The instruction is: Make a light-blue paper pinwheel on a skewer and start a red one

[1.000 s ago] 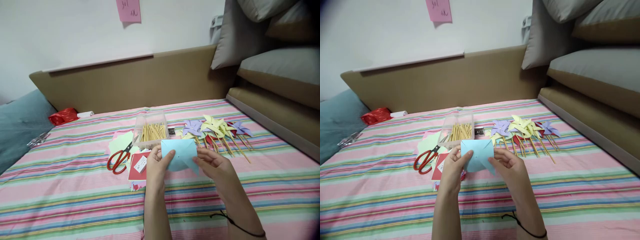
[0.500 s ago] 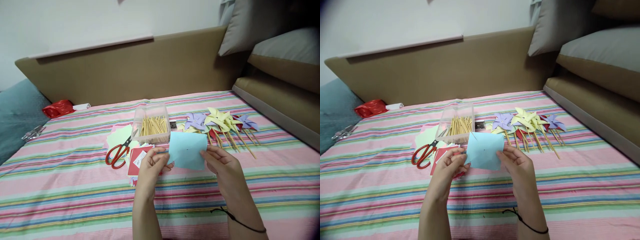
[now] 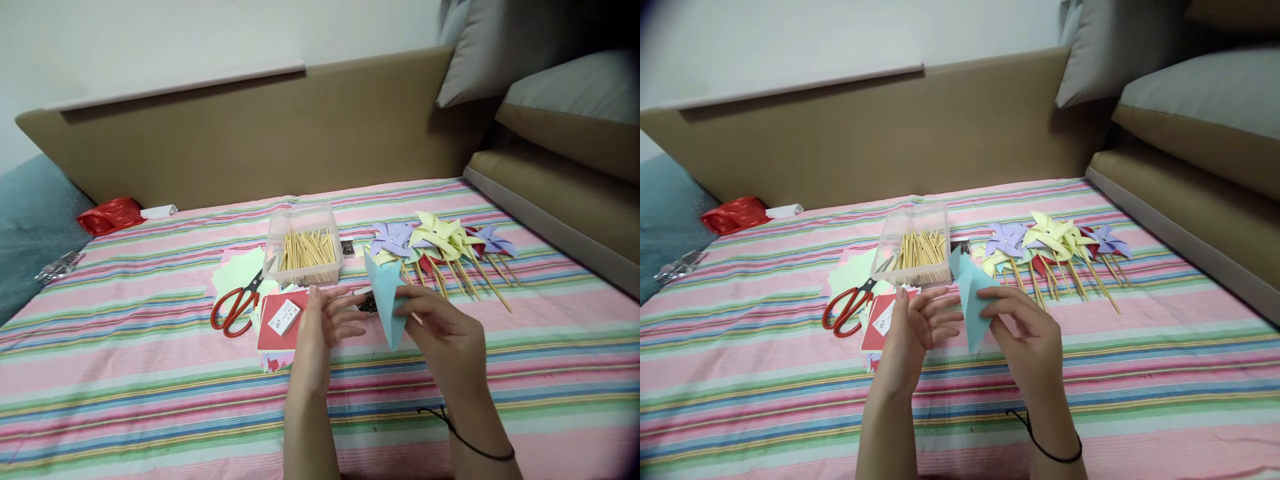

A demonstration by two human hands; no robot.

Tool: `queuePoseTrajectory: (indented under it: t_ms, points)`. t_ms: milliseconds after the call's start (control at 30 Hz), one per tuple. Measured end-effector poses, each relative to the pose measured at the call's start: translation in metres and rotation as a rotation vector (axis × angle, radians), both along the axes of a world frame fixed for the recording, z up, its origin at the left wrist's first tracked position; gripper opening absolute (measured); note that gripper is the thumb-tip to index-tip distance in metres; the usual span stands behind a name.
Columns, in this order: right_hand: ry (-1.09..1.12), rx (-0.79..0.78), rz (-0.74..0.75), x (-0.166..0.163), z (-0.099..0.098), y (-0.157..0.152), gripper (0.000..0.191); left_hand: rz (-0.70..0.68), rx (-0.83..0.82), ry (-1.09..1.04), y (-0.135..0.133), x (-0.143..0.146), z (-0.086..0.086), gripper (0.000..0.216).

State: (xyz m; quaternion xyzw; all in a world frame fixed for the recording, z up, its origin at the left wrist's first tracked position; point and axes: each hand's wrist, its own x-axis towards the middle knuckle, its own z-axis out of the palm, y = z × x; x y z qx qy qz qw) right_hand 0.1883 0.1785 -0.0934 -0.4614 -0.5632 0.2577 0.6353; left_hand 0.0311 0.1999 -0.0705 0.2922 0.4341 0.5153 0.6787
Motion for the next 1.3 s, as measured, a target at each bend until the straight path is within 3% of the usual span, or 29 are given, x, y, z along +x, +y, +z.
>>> queuePoseTrajectory:
  t_ms: [200,333,433,533,633,733,1000,1300]
  points:
    - [-0.225,0.075,0.001,0.0,0.0,0.001,0.028,0.068,-0.039,-0.115,-0.002,0.011,0.002,0.074]
    - [-0.281,0.082,0.048,0.004,0.001,0.0,0.029,0.042,-0.016,0.011,0.0,0.001,0.002,0.05]
    - [-0.175,0.03,0.008,0.002,0.003,-0.001,0.028,0.012,0.003,0.104,0.001,-0.004,-0.001,0.038]
    - [0.133,-0.113,-0.116,-0.003,0.007,-0.001,0.013,0.046,-0.007,0.141,0.002,-0.005,-0.003,0.031]
    - [0.364,-0.32,-0.083,-0.006,0.009,0.001,0.031,0.039,-0.005,0.162,0.002,-0.006,-0.004,0.03]
    - [0.376,-0.439,-0.035,-0.005,0.006,0.002,0.036,0.009,-0.005,0.174,0.001,-0.007,-0.004,0.028]
    - [0.26,-0.339,-0.067,0.0,-0.006,0.006,0.041,-0.141,-0.009,0.255,0.002,-0.01,-0.004,0.026]
    - [0.289,-0.37,-0.079,-0.007,0.007,0.003,0.034,-0.152,-0.039,0.291,0.001,-0.008,-0.007,0.025]
